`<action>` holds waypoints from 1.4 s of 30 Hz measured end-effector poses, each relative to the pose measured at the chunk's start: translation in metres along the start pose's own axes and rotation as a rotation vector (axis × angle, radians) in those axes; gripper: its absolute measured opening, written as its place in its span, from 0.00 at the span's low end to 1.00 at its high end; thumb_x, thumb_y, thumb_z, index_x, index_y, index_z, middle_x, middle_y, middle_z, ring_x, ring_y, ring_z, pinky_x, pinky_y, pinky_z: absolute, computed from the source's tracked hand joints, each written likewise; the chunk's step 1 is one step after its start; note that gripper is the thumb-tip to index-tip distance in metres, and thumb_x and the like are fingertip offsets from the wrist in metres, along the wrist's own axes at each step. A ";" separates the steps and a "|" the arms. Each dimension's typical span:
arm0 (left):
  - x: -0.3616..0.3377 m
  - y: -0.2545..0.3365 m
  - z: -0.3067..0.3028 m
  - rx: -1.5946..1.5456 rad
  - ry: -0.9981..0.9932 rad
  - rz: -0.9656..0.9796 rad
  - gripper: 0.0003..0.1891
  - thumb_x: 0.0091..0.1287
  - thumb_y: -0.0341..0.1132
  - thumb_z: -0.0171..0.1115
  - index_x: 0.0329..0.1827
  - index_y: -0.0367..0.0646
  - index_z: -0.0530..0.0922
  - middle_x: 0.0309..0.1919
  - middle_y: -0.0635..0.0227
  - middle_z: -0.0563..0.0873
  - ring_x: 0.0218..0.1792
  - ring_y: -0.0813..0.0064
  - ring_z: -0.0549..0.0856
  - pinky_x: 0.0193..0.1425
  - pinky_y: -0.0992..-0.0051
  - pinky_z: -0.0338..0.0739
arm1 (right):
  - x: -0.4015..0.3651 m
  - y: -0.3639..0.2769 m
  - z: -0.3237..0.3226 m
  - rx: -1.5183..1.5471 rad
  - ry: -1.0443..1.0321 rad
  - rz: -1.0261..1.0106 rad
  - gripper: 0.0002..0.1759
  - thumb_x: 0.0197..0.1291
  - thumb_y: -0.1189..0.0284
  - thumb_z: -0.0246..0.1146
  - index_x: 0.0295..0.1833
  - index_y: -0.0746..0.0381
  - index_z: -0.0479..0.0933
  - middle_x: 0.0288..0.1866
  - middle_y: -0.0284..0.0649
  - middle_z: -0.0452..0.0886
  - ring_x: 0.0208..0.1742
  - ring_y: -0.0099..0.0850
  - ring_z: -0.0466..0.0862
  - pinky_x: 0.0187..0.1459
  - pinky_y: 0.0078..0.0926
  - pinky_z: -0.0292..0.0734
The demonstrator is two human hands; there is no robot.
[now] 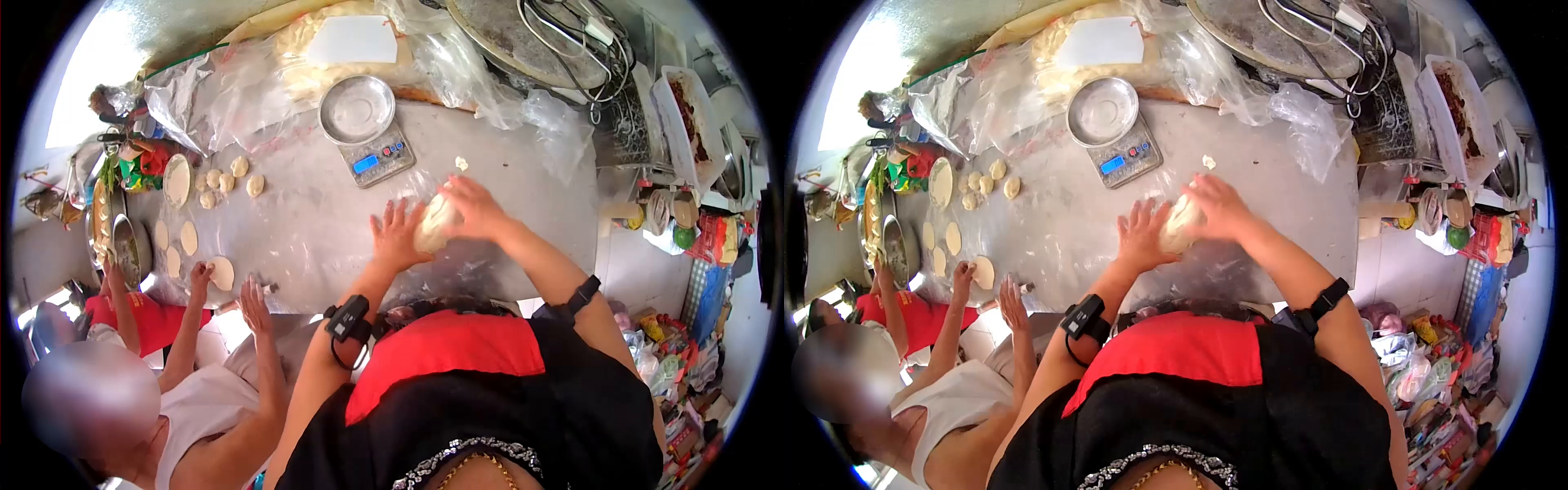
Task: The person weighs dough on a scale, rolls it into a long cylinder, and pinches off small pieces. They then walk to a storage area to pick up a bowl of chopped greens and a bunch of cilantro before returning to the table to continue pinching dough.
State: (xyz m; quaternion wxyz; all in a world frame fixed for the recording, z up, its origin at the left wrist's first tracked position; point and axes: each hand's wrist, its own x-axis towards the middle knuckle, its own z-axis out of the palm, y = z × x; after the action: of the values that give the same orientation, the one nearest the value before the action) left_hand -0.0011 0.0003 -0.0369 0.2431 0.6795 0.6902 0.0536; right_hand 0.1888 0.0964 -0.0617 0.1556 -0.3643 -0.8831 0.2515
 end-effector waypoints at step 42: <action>-0.024 -0.019 -0.007 -0.008 0.080 0.134 0.35 0.58 0.48 0.59 0.69 0.52 0.59 0.66 0.51 0.61 0.67 0.52 0.59 0.69 0.50 0.49 | -0.062 -0.004 -0.057 -0.379 -0.160 -0.035 0.24 0.56 0.55 0.56 0.55 0.56 0.71 0.56 0.48 0.71 0.57 0.47 0.71 0.59 0.42 0.64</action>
State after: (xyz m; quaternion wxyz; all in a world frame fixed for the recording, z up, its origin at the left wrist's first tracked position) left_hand -0.0227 -0.0226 -0.0322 0.2139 0.7204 0.6522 0.0996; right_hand 0.2550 0.0676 -0.0180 0.0178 -0.3506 -0.9303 0.1065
